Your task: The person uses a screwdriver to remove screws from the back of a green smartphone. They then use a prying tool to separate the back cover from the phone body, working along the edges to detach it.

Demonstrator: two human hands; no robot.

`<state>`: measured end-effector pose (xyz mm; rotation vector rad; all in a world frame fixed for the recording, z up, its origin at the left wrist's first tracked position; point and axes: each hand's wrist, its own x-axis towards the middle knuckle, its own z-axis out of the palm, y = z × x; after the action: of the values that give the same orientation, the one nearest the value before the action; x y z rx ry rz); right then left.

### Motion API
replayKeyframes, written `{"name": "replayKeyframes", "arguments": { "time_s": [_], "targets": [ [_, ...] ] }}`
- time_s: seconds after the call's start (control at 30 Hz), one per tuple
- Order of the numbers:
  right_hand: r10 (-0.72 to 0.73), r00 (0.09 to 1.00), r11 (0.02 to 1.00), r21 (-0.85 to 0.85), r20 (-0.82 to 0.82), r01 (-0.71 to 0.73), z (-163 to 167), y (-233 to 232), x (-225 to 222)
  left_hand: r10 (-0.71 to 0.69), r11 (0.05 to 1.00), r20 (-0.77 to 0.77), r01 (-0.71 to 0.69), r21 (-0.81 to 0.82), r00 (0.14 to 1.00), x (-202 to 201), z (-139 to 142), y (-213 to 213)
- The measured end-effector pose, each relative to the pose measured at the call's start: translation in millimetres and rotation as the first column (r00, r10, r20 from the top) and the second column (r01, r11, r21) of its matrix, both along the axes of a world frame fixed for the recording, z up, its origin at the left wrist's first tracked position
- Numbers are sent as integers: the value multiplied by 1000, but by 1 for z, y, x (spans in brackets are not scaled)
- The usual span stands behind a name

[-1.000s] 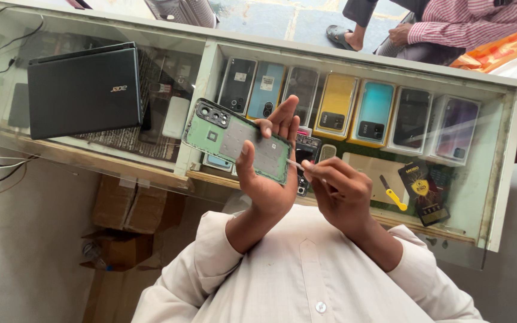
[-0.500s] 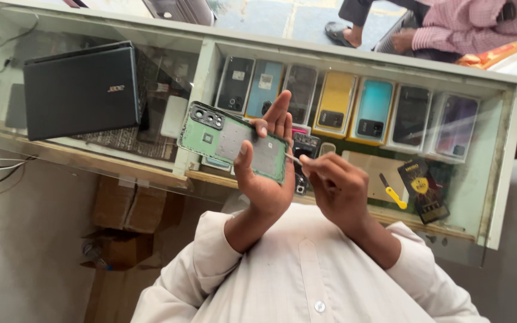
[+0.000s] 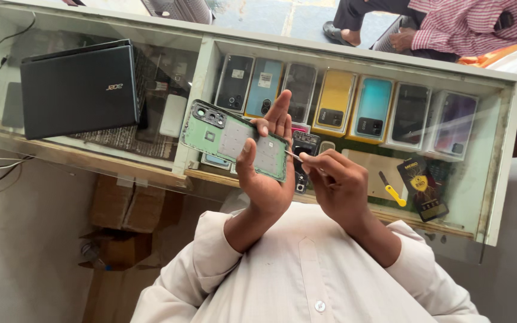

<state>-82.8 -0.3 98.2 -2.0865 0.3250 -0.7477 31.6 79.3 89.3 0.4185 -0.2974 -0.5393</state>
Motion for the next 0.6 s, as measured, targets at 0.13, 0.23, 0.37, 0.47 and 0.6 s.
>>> {"name": "replayKeyframes", "arguments": {
  "time_s": [0.13, 0.23, 0.37, 0.47, 0.6],
  "targets": [
    [68, 998, 998, -1, 18, -68, 0, 1, -2, -15, 1000, 16, 15, 9, 1000, 1, 1, 3],
    [-54, 997, 998, -18, -59, 53, 0, 0, -2, -14, 1000, 14, 14, 3, 1000, 0, 1, 2],
    [31, 999, 1000, 5, 28, -31, 0, 1, -3, 3, 1000, 59, -4, 22, 998, 2, 2, 4],
    [8, 1000, 1000, 26, -2, -8, 1, 3, -5, 16, 999, 79, -18, 31, 997, 0, 2, 5],
    [7, 1000, 1000, 0, 23, -7, 1, 2, -6, -8, 999, 107, 5, 33, 994, -2, 3, 5]
  ]
}}
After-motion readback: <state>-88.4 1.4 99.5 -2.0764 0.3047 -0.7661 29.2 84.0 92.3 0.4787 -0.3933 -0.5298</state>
